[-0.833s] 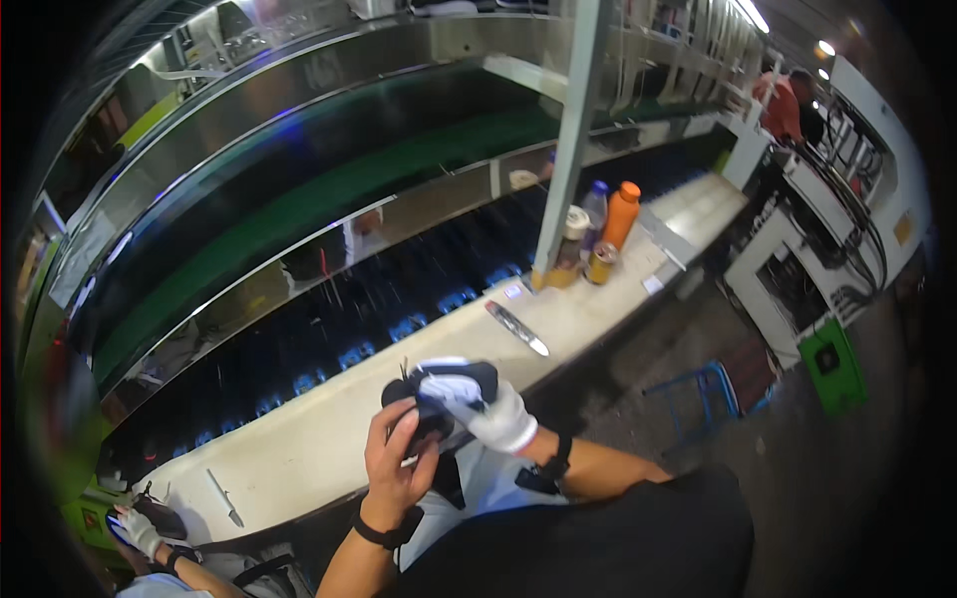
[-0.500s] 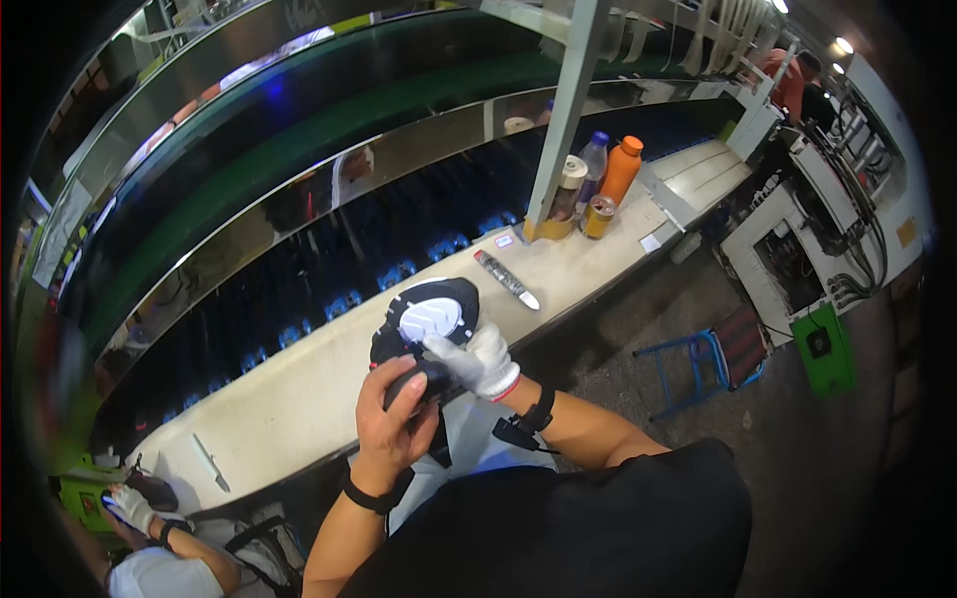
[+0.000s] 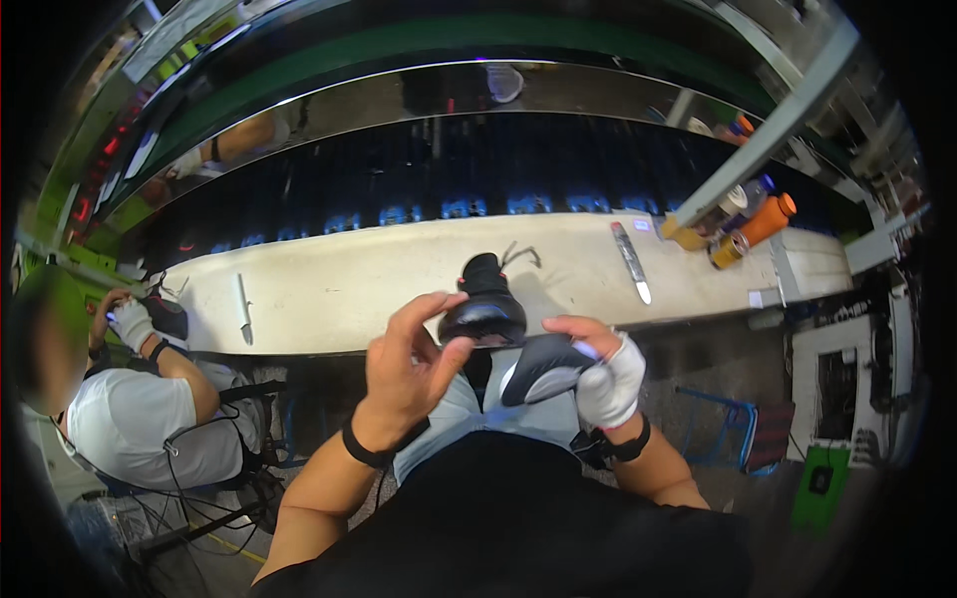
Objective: The recorder picks up shoes from a conveyor belt, inspects them for quality, and places them back on the belt.
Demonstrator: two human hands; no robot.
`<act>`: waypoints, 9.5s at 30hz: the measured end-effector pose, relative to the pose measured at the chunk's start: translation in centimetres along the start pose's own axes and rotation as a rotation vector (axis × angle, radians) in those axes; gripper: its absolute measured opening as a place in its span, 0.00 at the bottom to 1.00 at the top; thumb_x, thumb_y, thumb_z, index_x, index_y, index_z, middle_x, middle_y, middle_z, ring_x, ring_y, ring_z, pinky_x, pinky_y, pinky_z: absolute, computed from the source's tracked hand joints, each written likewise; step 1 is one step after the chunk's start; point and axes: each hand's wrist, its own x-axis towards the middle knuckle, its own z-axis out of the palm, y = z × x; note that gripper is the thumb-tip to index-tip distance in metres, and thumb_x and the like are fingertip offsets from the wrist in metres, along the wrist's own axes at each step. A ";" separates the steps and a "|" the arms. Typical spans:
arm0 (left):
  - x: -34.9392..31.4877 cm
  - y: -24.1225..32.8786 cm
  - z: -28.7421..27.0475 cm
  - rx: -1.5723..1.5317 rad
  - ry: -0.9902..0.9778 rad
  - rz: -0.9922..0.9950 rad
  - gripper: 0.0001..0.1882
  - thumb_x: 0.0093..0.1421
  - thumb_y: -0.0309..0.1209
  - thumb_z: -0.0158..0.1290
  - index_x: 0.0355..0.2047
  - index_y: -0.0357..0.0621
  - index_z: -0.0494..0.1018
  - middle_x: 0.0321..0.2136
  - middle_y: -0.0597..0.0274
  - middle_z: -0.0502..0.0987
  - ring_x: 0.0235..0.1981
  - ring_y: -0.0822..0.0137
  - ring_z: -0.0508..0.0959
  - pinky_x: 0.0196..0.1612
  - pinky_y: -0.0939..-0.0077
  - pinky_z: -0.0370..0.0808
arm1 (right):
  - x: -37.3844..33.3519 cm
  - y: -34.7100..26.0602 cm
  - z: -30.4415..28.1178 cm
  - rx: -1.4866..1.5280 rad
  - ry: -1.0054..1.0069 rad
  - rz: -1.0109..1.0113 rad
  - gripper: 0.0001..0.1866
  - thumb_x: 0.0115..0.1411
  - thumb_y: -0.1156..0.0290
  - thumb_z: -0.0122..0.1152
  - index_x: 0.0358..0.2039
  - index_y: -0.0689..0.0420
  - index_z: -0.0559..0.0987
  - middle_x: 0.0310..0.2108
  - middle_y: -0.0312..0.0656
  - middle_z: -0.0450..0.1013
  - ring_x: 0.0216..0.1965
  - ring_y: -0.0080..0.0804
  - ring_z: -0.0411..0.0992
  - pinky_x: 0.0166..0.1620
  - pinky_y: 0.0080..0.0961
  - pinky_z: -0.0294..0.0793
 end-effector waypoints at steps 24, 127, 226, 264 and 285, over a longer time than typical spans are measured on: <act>-3.1 -2.7 -0.5 0.042 0.013 0.288 0.22 0.67 0.44 0.72 0.38 0.39 0.74 0.55 0.36 0.86 0.36 0.53 0.90 0.33 0.74 0.83 | -0.6 2.5 4.1 -0.201 -0.092 -0.166 0.19 0.64 0.60 0.81 0.42 0.59 0.80 0.67 0.62 0.75 0.52 0.52 0.86 0.50 0.37 0.86; -1.2 -7.8 3.2 -0.208 -0.115 0.534 0.40 0.45 0.64 0.77 0.46 0.45 0.80 0.57 0.56 0.86 0.57 0.47 0.82 0.57 0.56 0.76 | 2.5 -1.7 3.8 -0.205 -0.294 -0.225 0.28 0.61 0.47 0.81 0.47 0.56 0.78 0.42 0.47 0.84 0.44 0.45 0.83 0.53 0.47 0.80; 0.2 1.4 -10.4 0.616 -0.454 -0.025 0.52 0.43 0.30 0.73 0.73 0.47 0.72 0.72 0.42 0.62 0.77 0.34 0.62 0.78 0.45 0.65 | 5.4 7.3 9.6 -0.500 -0.157 -0.422 0.25 0.42 0.67 0.84 0.41 0.49 0.81 0.37 0.37 0.78 0.40 0.45 0.76 0.46 0.45 0.72; 3.1 -2.1 -3.5 -0.141 -0.137 0.244 0.42 0.60 0.37 0.75 0.70 0.36 0.70 0.68 0.40 0.69 0.67 0.49 0.77 0.58 0.56 0.89 | 1.5 2.7 4.7 0.047 0.038 -0.185 0.61 0.58 0.45 0.84 0.79 0.63 0.59 0.78 0.58 0.60 0.76 0.51 0.65 0.76 0.47 0.68; -2.1 -15.0 -3.4 0.766 -0.083 0.185 0.31 0.58 0.41 0.67 0.59 0.37 0.80 0.64 0.45 0.78 0.70 0.41 0.73 0.75 0.46 0.67 | 6.3 1.1 2.4 -0.052 0.291 -0.123 0.49 0.51 0.62 0.82 0.73 0.61 0.70 0.68 0.47 0.71 0.68 0.42 0.72 0.71 0.42 0.72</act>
